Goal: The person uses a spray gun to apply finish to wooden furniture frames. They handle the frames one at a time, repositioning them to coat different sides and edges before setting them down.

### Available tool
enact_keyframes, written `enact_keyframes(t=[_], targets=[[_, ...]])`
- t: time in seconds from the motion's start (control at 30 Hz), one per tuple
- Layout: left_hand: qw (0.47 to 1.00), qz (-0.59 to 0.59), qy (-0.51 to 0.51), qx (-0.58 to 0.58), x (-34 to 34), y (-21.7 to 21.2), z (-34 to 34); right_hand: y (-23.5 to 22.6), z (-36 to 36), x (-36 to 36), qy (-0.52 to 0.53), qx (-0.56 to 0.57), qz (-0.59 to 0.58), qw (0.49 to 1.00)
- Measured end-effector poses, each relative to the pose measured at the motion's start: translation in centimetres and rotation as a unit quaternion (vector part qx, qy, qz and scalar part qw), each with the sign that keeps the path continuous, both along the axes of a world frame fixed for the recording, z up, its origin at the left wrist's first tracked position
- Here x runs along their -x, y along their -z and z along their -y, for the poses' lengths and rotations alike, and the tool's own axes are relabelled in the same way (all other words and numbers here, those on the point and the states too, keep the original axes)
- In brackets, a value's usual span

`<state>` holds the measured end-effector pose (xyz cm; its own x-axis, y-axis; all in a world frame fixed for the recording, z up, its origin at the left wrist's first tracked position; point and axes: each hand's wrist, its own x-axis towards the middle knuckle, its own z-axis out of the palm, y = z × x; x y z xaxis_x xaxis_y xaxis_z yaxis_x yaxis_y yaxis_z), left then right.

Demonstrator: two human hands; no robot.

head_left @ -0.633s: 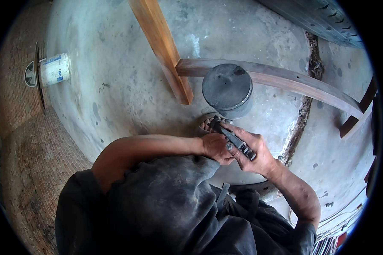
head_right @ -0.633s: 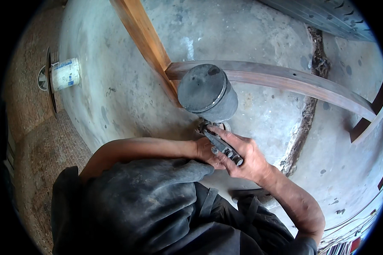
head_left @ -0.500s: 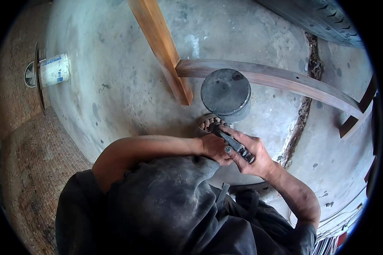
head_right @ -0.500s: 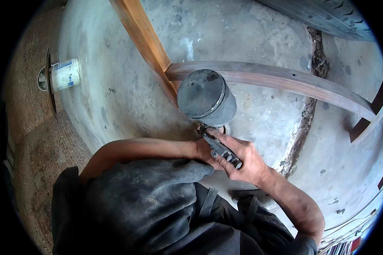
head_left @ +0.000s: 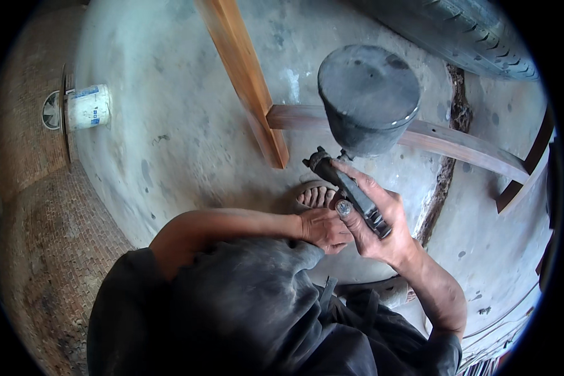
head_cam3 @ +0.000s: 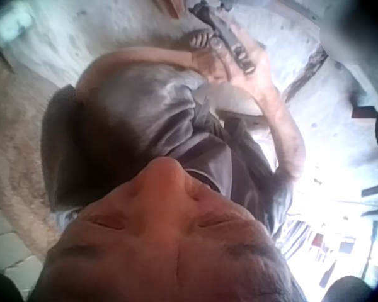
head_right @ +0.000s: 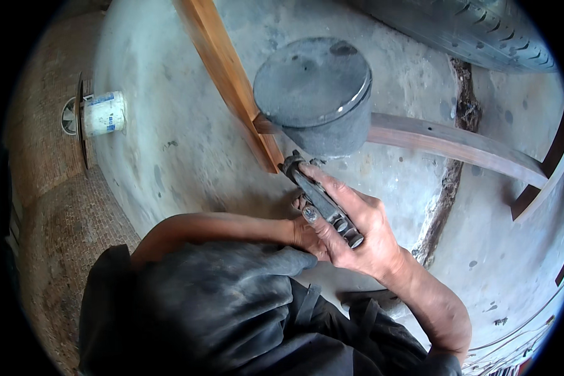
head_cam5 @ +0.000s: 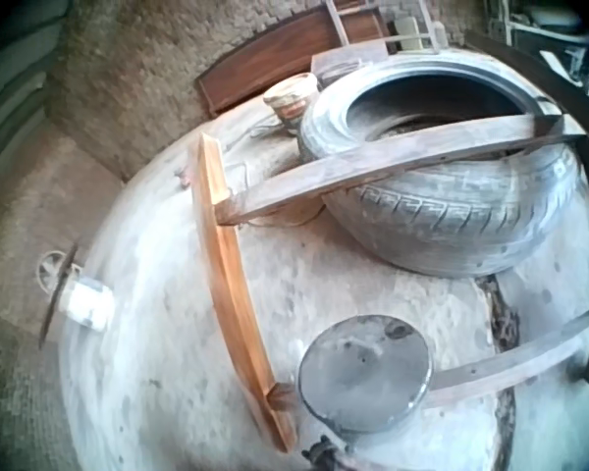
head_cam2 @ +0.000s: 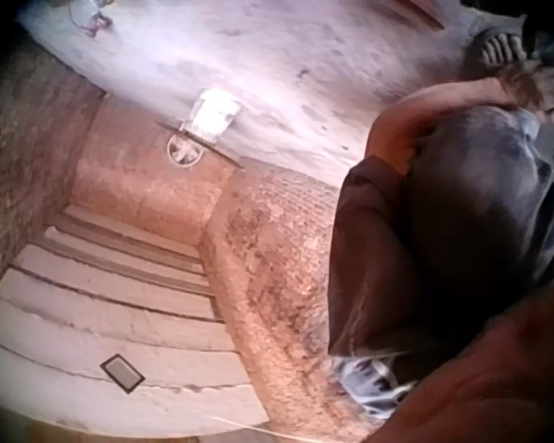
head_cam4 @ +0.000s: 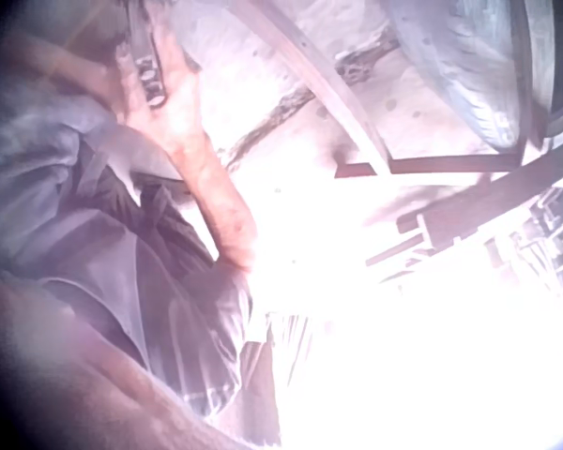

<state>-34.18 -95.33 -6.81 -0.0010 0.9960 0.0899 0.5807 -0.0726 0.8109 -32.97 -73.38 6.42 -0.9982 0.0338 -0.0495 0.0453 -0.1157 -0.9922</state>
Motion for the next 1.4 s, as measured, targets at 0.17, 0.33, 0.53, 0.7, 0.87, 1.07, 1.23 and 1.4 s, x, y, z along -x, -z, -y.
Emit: enact_keyframes(t=[0.17,0.33,0.53,0.7,0.87,1.07,1.23,1.4], targets=[[0.996,-0.050,0.072,-0.008,0.4,-0.3,-0.3,-1.4,-0.9,2.1,0.031,-0.033,-0.020,0.999],[0.996,-0.082,0.020,-0.041,0.0,-0.6,0.3,-1.8,-0.6,1.7,0.020,-0.020,-0.023,0.999],[0.998,-0.012,0.037,-0.050,0.7,0.6,0.3,-5.2,-1.7,3.9,0.038,-0.037,-0.032,0.998],[0.997,-0.027,0.065,0.013,0.5,1.4,1.5,-11.1,-1.6,5.7,0.060,-0.021,0.045,0.997],[0.988,-0.137,0.057,-0.044,2.9,-2.7,0.3,-19.5,-1.9,2.3,0.105,-0.067,0.058,0.991],[0.995,-0.078,-0.002,0.058,8.8,-18.3,3.8,-28.9,2.2,0.6,0.055,-0.023,0.017,0.998],[0.983,0.010,-0.041,0.181,9.5,-35.0,7.2,-40.3,9.1,-1.6,0.153,-0.049,-0.016,0.987],[0.945,0.129,-0.119,0.277,11.5,-47.6,12.3,-49.0,15.1,5.3,0.183,-0.056,-0.038,0.981]])
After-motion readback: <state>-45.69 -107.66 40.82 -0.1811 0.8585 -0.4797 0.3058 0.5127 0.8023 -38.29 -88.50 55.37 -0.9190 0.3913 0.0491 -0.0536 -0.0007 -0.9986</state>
